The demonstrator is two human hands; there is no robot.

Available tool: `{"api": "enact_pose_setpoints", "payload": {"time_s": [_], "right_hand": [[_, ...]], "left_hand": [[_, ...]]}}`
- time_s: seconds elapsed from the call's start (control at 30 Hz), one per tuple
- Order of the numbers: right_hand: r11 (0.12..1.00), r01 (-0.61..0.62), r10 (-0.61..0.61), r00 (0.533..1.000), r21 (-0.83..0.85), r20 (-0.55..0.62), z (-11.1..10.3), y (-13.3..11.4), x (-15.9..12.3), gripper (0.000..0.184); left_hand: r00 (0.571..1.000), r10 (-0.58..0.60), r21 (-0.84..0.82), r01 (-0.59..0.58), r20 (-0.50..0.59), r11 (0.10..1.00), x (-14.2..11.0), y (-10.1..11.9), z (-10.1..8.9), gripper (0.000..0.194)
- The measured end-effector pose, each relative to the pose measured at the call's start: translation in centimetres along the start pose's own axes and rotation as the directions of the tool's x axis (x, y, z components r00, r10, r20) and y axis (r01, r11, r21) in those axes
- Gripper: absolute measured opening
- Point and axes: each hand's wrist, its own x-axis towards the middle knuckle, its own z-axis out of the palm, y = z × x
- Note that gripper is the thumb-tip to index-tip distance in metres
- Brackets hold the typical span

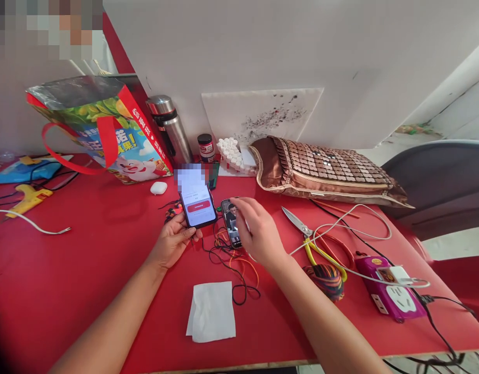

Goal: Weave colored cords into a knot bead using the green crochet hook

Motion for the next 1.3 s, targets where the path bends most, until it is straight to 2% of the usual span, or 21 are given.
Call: {"api": "enact_pose_setpoints", "payload": {"time_s": [0.03, 0.13, 0.2, 0.27, 0.4, 0.53, 0.93, 1.1, 1.3], "right_hand": [[0.998, 0.055, -0.055, 0.995, -0.001, 0.081, -0.5, -0.7, -0.5, 0.038], [0.971, 0.228, -0.199, 0.940, -0.077, 0.276, -2.2, -1.9, -2.7, 0.036], [0.945, 0.289, -0.226, 0.916, -0.155, 0.331, -3.0, -1.7, -4.1, 0.028], [0.935, 0.295, -0.210, 0.907, -0.197, 0.364, -3.6, -0.9, -5.1, 0.024], [0.920, 0.300, -0.193, 0.907, -0.252, 0.375, -3.7, 0.4, -5.6, 0.025], [0.910, 0.340, -0.230, 0.889, -0.237, 0.395, -3.2, 0.6, -5.0, 0.028], [0.904, 0.344, -0.211, 0.875, -0.254, 0.435, -2.6, 1.7, -4.9, 0.029], [0.889, 0.305, -0.170, 0.913, -0.341, 0.371, -1.8, 2.3, -4.8, 0.049], [0.926, 0.188, -0.099, 0.958, -0.327, 0.269, -2.1, 2.0, -4.7, 0.077]], "left_hand": [[1.000, 0.001, -0.002, -0.001, 0.000, 1.000, 0.0, 0.0, 0.0, 0.044], [1.000, 0.003, -0.003, -0.003, -0.009, 1.000, -0.2, 0.1, 0.1, 0.043], [1.000, 0.002, 0.002, -0.002, -0.013, 1.000, -0.2, 0.1, 0.2, 0.042], [1.000, -0.003, 0.009, 0.003, -0.014, 1.000, -0.2, 0.2, 0.2, 0.041], [1.000, -0.011, 0.023, 0.012, -0.015, 1.000, -0.2, 0.2, 0.3, 0.040], [1.000, -0.014, 0.032, 0.015, -0.023, 0.999, -0.1, 0.2, 0.1, 0.041], [1.000, -0.019, 0.027, 0.020, -0.024, 0.999, -0.2, 0.4, 0.5, 0.044], [0.999, -0.018, 0.025, 0.018, -0.027, 1.000, -0.2, 0.4, 0.4, 0.044], [0.999, -0.013, 0.027, 0.014, -0.032, 1.000, -0.2, 0.2, 0.3, 0.048]]}}
